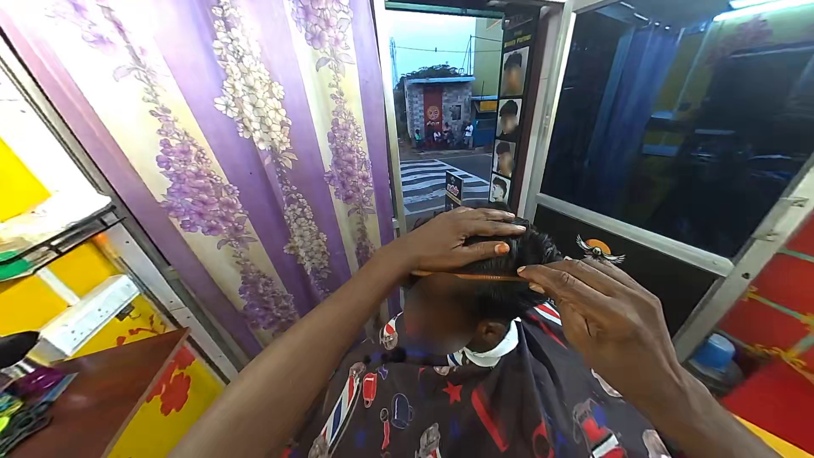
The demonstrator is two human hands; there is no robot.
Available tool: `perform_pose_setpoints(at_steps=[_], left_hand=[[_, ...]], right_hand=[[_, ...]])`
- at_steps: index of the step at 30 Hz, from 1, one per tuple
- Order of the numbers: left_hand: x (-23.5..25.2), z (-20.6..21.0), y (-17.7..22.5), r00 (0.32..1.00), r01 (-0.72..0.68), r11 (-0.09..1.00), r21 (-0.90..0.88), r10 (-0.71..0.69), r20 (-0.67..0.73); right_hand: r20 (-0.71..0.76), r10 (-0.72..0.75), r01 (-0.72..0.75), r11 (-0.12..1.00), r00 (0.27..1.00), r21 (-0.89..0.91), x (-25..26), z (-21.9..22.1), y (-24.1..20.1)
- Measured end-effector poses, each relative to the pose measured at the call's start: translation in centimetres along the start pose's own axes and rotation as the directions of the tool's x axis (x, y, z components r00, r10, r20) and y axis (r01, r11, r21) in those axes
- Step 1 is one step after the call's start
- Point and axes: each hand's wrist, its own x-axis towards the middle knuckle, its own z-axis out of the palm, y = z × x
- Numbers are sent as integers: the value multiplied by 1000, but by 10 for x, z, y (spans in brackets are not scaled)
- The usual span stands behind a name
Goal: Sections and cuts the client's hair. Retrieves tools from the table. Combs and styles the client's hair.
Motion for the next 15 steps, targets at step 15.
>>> perform_pose_setpoints(at_steps=[15], left_hand=[[-8,2,5,999,47,998,45,-46,-26]], right_hand=[[124,-241,227,967,963,119,-64,16,-7]])
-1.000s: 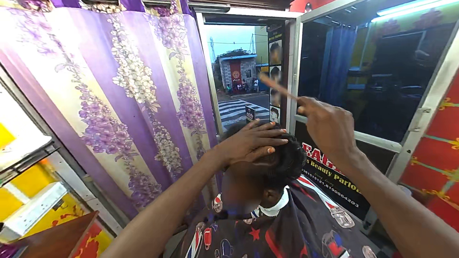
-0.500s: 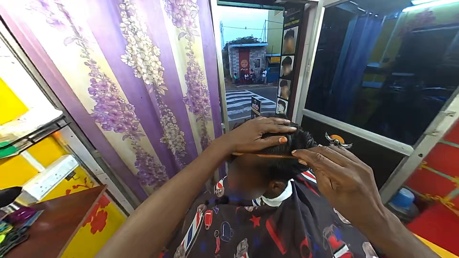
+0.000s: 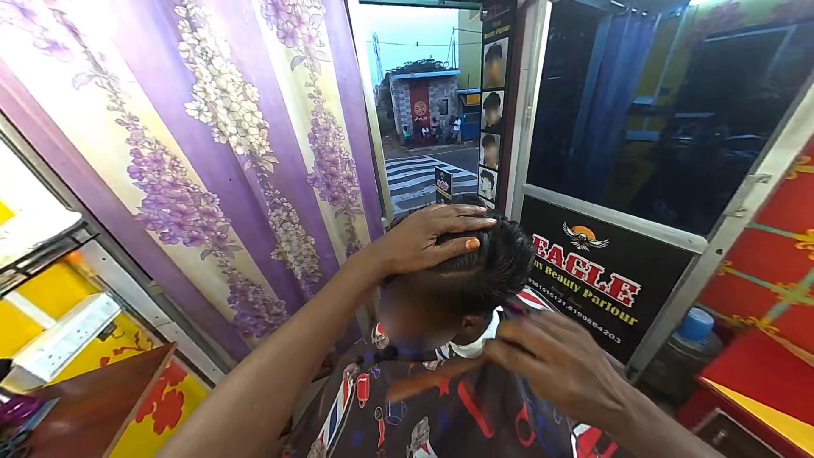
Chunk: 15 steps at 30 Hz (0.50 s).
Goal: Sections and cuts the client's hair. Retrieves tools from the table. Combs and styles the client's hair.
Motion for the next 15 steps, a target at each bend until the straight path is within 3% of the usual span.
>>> perform_pose_setpoints(at_steps=[2,6,15], left_hand=[[-1,-1,1,1000,10,1000,-8,-10,-1],[-2,-2,2,999,30,1000,-5,-30,16],[0,-5,18,997,77,997,-6,-77,17]], right_hand=[[-99,-63,61,998,993,-26,-8,1,-1],[-329,93,-126,989,940,-81,-19,18,19],[-324,158,-215,965,933,-147,-23,34,43]])
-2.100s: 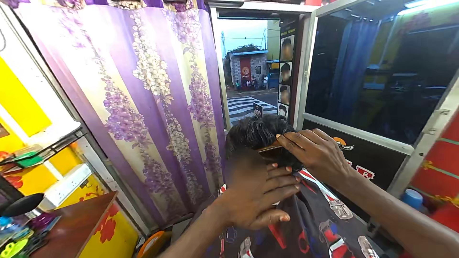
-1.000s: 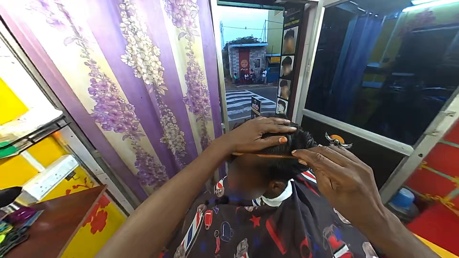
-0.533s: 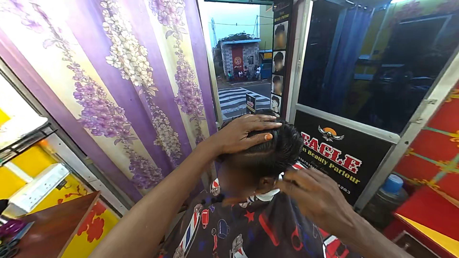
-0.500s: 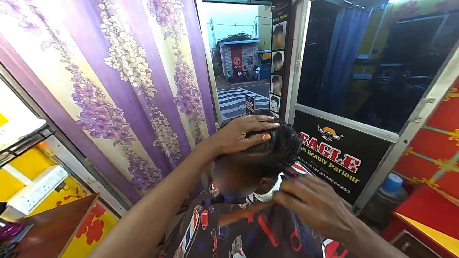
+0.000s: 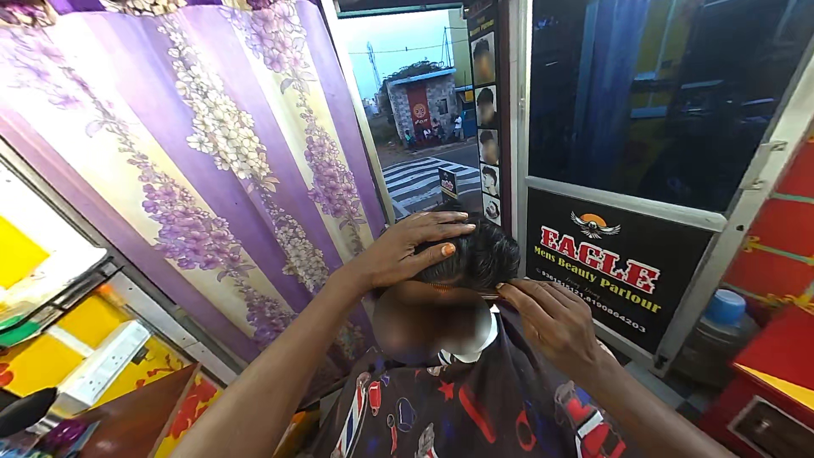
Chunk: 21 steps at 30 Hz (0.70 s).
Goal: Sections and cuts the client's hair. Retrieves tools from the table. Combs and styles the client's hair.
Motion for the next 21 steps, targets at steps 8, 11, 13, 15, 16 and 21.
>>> perform_pose_setpoints(at_steps=[8,11,13,15,16,21], left_hand=[[0,-2,-5,1000,13,999,-34,-12,23],[2,-10,-2,998,43,992,-120,-37,48],[3,-16,1,995,97,978,-185,-89,54],[3,-20,-1,992,124,966,-225,-117,44],[3,-20,-2,992,123,966,-228,-117,39],[3,-21,-6,998,43,993,-107,-48,-44]], right_hand=[[1,-25,25,999,1000,-36,10,4,8],[-14,-48,48,998,999,-50,25,5,17],[-22,-62,61,997,998,-47,35,6,24],[-5,-86,86,995,996,-59,42,6,30],[4,-96,96,994,995,-60,45,6,33],[46,-108,109,994,993,-27,53,8,42]])
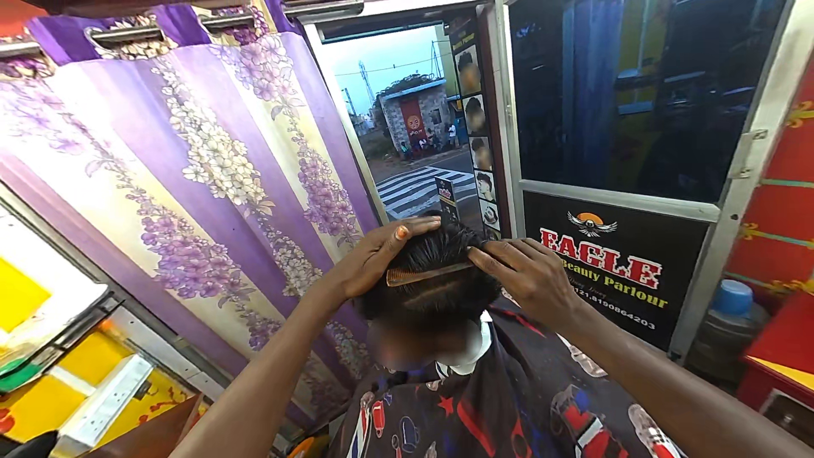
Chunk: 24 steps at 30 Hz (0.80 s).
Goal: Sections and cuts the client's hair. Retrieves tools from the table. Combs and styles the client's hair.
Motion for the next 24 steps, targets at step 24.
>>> perform_pose_setpoints(at_steps=[24], left_hand=[[21,53,39,907,-370,828,422,223,358]], right_hand=[[96,212,-213,977,973,4,56,3,30]])
